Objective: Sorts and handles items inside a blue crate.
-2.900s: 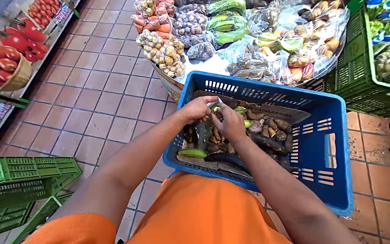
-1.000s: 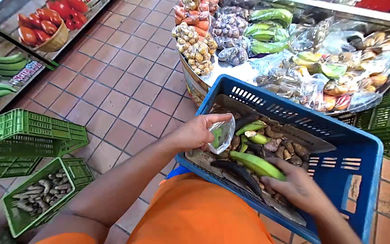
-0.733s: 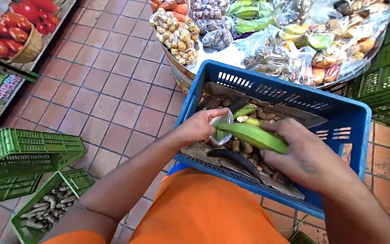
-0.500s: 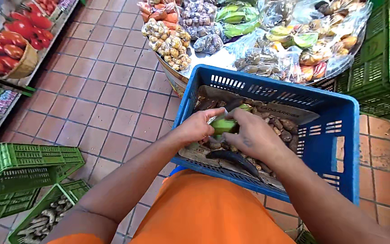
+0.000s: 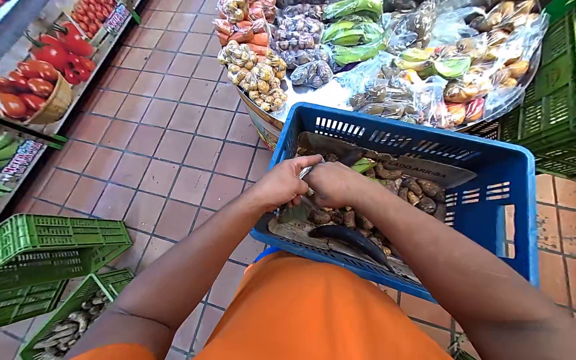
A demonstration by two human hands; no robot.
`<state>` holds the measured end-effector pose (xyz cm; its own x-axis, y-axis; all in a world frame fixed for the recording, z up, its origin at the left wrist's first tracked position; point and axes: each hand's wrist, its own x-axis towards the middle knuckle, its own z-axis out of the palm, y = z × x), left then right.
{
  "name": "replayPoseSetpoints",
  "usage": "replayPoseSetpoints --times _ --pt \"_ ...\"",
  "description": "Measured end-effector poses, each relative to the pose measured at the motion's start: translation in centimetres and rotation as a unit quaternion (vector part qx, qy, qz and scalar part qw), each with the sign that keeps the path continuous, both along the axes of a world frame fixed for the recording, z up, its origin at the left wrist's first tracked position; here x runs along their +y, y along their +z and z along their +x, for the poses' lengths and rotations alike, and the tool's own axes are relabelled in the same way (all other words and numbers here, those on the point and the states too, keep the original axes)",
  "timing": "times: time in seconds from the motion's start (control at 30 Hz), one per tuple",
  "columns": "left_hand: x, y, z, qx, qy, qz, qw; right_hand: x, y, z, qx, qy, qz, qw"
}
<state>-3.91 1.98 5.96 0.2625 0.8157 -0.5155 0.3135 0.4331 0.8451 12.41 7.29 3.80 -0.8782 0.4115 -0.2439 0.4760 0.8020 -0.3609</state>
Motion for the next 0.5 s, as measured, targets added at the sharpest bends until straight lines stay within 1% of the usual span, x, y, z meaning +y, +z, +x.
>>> replayPoseSetpoints --times 0.13,0.23,0.3,0.4,0.5 --pt "-0.8 -0.2 -0.3 -0.005 0.005 -0.012 1.000 -0.2 -0.1 -0.2 -0.016 0.052 0.007 0.999" --pt "-1.4 0.0 -0.2 -0.009 -0.002 -0.023 1.000 -1.5 1.1 -0.3 -0.068 0.047 -0.013 0.997" --pt "-2.4 0.3 0.1 0.016 -0.025 -0.027 0.999 -3.0 1.5 -0.4 -0.093 0.036 -0.024 0.995" --pt "-5.0 0.9 0.9 0.076 -0.053 -0.025 0.995 -6.2 1.5 0.2 -0.083 -0.011 -0.035 0.996" --pt "-8.3 -0.2 0.8 0.082 -0.040 -0.025 0.996 -9.2 0.2 0.7 -0.066 -0.084 -0.067 0.992"
